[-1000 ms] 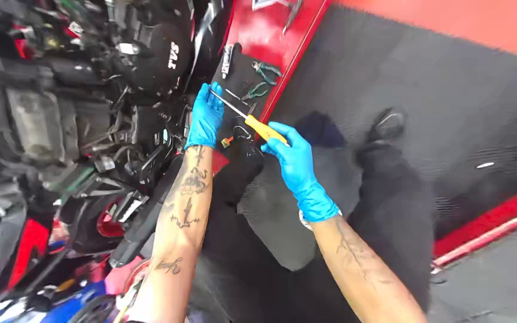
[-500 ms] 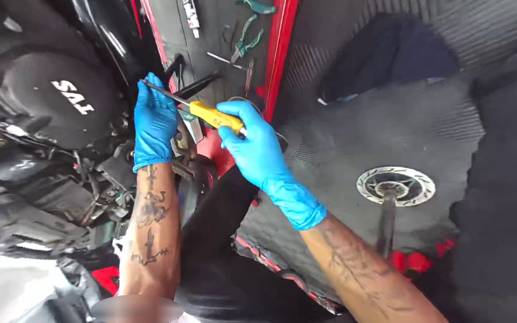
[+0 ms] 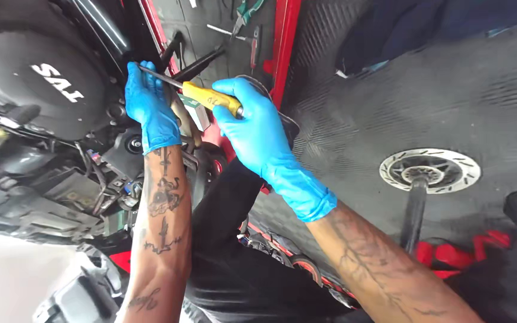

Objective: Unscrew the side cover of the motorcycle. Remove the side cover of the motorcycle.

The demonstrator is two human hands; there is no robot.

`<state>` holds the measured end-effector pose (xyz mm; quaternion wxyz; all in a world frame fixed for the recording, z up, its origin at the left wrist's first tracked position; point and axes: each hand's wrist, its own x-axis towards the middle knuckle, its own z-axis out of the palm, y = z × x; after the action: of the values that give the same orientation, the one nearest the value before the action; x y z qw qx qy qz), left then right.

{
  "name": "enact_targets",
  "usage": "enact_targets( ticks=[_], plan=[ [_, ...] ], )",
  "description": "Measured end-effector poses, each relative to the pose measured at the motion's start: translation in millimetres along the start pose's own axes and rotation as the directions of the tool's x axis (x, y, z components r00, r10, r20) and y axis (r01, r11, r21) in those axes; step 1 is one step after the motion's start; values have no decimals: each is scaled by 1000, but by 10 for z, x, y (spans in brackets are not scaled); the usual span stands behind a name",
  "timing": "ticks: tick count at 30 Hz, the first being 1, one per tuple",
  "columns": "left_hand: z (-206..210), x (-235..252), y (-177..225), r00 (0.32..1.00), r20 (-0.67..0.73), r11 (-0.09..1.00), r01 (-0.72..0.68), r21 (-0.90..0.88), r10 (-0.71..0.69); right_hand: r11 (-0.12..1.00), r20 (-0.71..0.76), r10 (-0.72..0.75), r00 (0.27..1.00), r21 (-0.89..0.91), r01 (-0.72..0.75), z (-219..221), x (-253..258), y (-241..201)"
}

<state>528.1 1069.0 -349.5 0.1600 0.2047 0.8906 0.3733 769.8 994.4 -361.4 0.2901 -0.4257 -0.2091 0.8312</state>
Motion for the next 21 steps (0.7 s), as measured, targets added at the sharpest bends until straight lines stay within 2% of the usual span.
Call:
enact_targets(
  ticks=[5, 9, 21],
  plan=[
    [62, -7, -51, 989, 19, 985, -149, 88, 148, 998, -40, -48, 998, -47, 46, 107, 267, -15],
    [95, 24, -144, 968, 21, 965, -252, 70, 251, 987, -20, -84, 996, -138, 80, 151, 506, -32],
    [74, 49, -173, 969, 36, 969, -246, 39, 244, 990, 21, -107, 994, -90, 108, 42, 702, 65]
  ],
)
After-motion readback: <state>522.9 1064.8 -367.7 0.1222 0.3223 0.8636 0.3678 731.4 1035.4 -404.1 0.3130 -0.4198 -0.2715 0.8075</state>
